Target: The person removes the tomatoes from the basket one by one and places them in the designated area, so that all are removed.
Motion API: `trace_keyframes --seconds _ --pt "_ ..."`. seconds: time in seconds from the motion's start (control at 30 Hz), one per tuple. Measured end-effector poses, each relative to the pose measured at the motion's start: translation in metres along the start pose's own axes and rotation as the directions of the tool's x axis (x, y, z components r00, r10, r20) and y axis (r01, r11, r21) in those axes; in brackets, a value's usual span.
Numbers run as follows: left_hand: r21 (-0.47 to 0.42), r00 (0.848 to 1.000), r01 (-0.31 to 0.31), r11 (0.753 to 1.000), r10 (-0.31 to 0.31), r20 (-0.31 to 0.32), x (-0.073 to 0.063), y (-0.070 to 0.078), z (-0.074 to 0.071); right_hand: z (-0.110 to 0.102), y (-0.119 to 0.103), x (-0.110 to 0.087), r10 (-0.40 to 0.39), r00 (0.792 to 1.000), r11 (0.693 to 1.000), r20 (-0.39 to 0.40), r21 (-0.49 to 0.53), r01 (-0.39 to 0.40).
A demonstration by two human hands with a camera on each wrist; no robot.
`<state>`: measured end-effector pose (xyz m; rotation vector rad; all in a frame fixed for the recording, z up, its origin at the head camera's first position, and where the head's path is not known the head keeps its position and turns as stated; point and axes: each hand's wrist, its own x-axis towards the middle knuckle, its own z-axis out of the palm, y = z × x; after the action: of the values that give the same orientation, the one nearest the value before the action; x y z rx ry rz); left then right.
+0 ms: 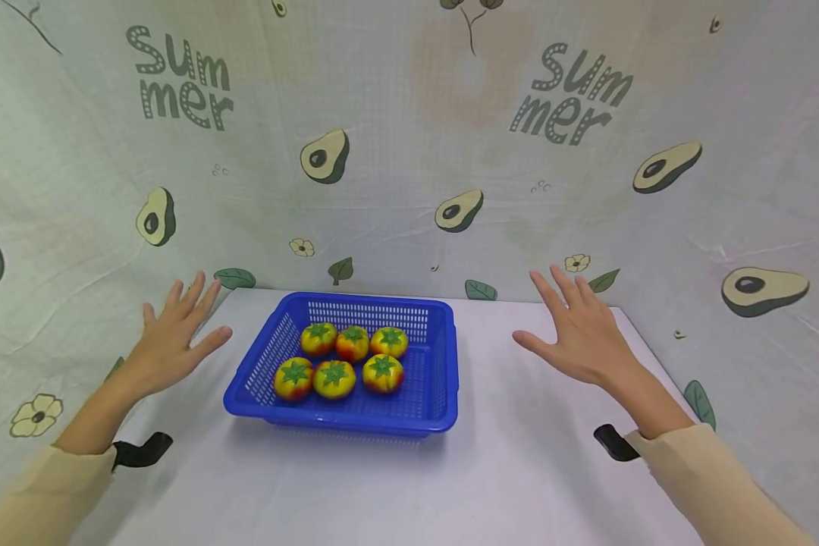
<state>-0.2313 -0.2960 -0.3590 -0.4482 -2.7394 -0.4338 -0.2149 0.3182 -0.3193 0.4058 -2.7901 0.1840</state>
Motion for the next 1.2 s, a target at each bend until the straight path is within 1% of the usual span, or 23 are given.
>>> trace_keyframes --seconds 0.13,0.23,0.33,0.43,0.63,0.77,0.87,1.03,1.13,1.2 --pt "-0.119 0.999 0.030 0.992 -0.025 0.040 -0.004 0.003 0.004 -0.001 -0.008 0.012 -0.005 0.999 0.998 0.039 0.066 0.002" --pt "-0.195 0.996 0.061 0.979 -0.046 0.081 -0.006 0.004 0.008 -0.001 -0.013 0.019 -0.007 0.998 0.994 0.068 0.109 0.000" --pt "-0.253 0.993 0.086 0.964 -0.061 0.104 -0.009 0.004 0.013 0.001 -0.018 0.027 -0.018 0.996 0.991 0.091 0.136 0.006" --pt "-0.303 0.993 0.095 0.948 -0.067 0.102 -0.012 0.005 0.015 0.003 -0.023 0.035 -0.038 0.993 0.986 0.109 0.164 0.020" --pt "-0.363 0.994 0.099 0.926 -0.076 0.077 -0.015 0.009 0.018 0.006 -0.032 0.051 -0.091 0.985 0.971 0.149 0.233 0.054" --pt "-0.427 0.994 0.098 0.899 -0.073 0.076 -0.015 0.010 0.023 0.007 -0.038 0.061 -0.123 0.979 0.956 0.163 0.285 0.073" --pt "-0.470 0.992 0.117 0.875 -0.083 0.092 -0.017 0.010 0.027 0.009 -0.042 0.068 -0.148 0.975 0.946 0.163 0.312 0.091" --pt "-0.525 0.980 0.185 0.831 -0.113 0.167 -0.022 0.011 0.031 0.014 -0.051 0.080 -0.173 0.970 0.931 0.172 0.350 0.104" --pt "-0.554 0.970 0.218 0.804 -0.115 0.214 -0.024 0.012 0.033 0.018 -0.057 0.085 -0.179 0.967 0.924 0.179 0.368 0.103" --pt "-0.566 0.964 0.235 0.790 -0.115 0.239 -0.025 0.013 0.035 0.020 -0.060 0.089 -0.187 0.964 0.919 0.187 0.380 0.104"
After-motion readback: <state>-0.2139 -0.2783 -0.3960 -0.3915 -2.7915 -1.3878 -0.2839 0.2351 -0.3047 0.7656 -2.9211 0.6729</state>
